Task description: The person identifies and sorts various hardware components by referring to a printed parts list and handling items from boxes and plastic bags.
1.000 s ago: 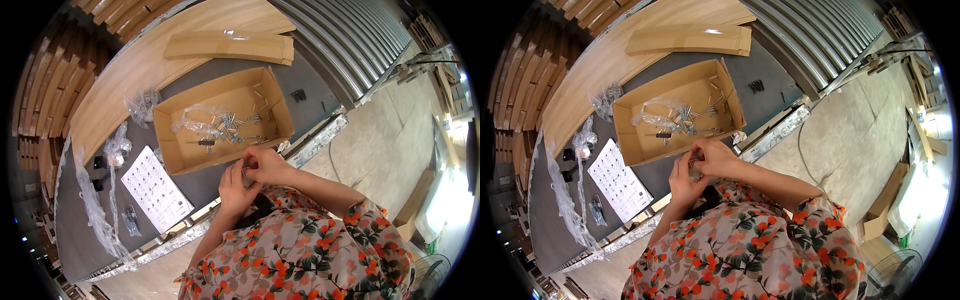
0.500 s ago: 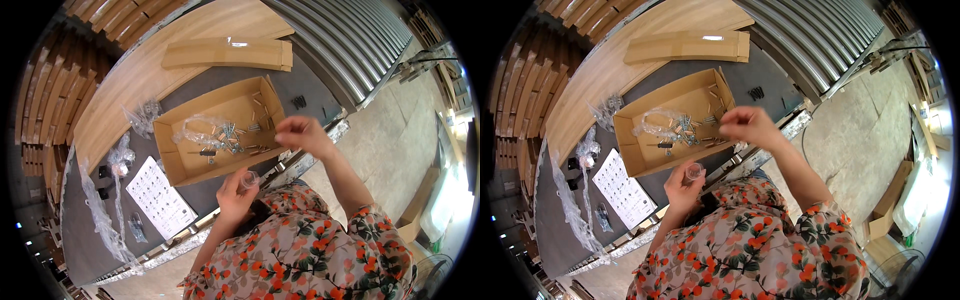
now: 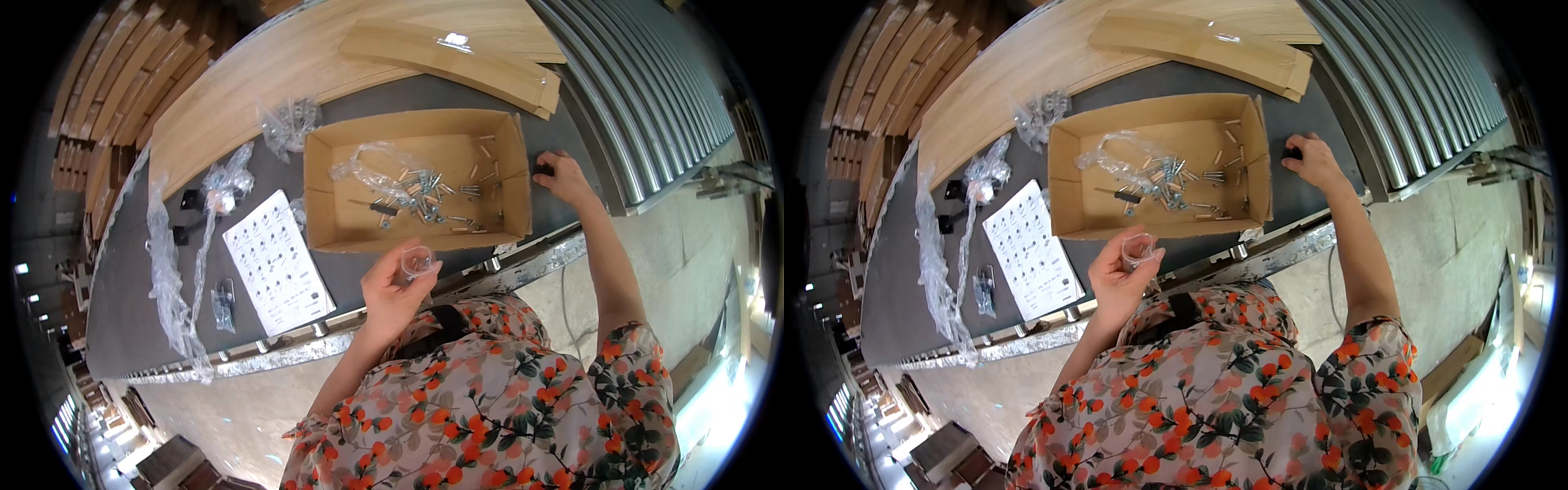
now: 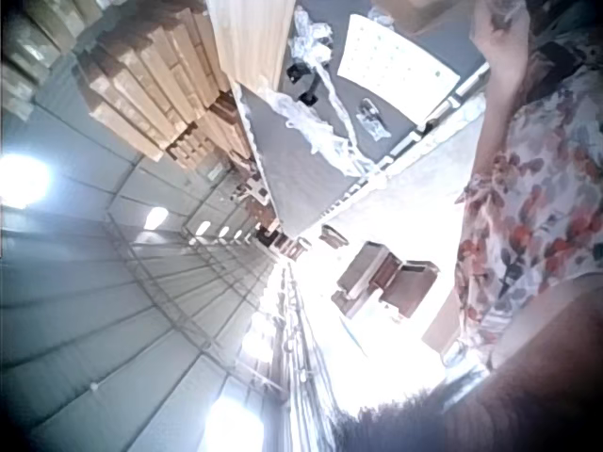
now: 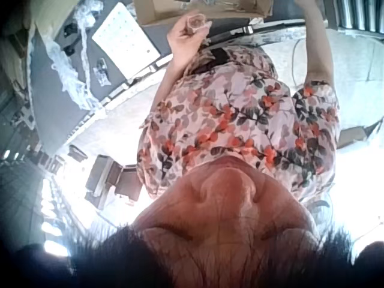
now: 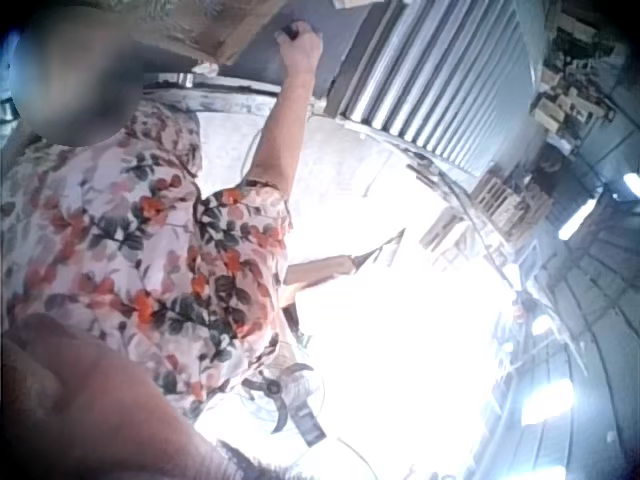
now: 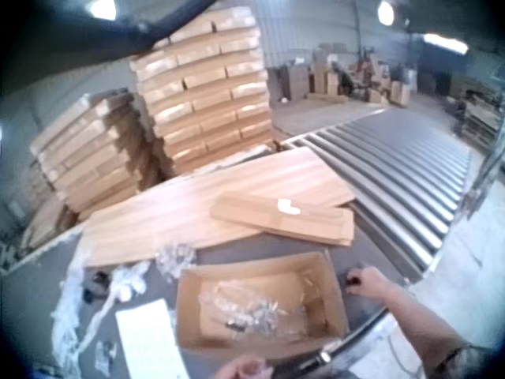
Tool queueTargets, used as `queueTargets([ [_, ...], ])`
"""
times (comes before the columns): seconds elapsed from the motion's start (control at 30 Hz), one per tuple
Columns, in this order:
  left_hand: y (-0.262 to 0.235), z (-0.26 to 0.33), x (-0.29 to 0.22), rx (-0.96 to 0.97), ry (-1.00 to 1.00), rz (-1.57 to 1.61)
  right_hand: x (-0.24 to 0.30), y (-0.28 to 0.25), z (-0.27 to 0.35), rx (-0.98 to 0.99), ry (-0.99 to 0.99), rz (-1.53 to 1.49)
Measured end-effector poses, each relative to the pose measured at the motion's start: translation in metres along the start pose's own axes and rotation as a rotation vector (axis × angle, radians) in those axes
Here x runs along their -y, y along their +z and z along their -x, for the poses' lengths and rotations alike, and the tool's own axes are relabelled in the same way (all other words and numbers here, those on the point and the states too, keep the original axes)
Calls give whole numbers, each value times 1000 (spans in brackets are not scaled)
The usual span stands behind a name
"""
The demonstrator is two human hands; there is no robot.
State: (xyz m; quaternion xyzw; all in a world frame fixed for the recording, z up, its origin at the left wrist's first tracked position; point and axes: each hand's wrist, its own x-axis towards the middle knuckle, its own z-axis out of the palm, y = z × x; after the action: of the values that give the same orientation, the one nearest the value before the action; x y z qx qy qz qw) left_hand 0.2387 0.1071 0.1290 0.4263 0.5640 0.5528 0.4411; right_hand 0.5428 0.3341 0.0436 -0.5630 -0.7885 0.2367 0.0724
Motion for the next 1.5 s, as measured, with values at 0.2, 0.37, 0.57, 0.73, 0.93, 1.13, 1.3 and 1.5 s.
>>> queueTargets([
  [0.2, -2, -1, 6, -1, 52, -93, -5, 12, 4, -94, 24, 47],
  [0.37, -2, 4, 3, -21, 18, -79, 6, 18, -10, -47, 200, 172],
  [0.57, -4, 9, 9, -14, -13, -11, 23, 31, -3, -127, 387, 268],
  [0.73, -6, 15, 16, -73, 9, 16, 12, 41, 2, -198, 307, 289],
  [0.93, -9, 23, 27, -61, -15, 43, -8, 51, 7, -338, 231, 232],
  [1.13, -9, 25, 25, -54, -55, 50, -21, 41, 6, -423, 281, -207],
  [1.3, -7, 20, 27, -17, -24, 41, -21, 20, 16, -371, 516, -1446],
  [1.5, -5, 20, 28, -16, 20, 46, 17, -26, 38, 44, 41, -2400],
])
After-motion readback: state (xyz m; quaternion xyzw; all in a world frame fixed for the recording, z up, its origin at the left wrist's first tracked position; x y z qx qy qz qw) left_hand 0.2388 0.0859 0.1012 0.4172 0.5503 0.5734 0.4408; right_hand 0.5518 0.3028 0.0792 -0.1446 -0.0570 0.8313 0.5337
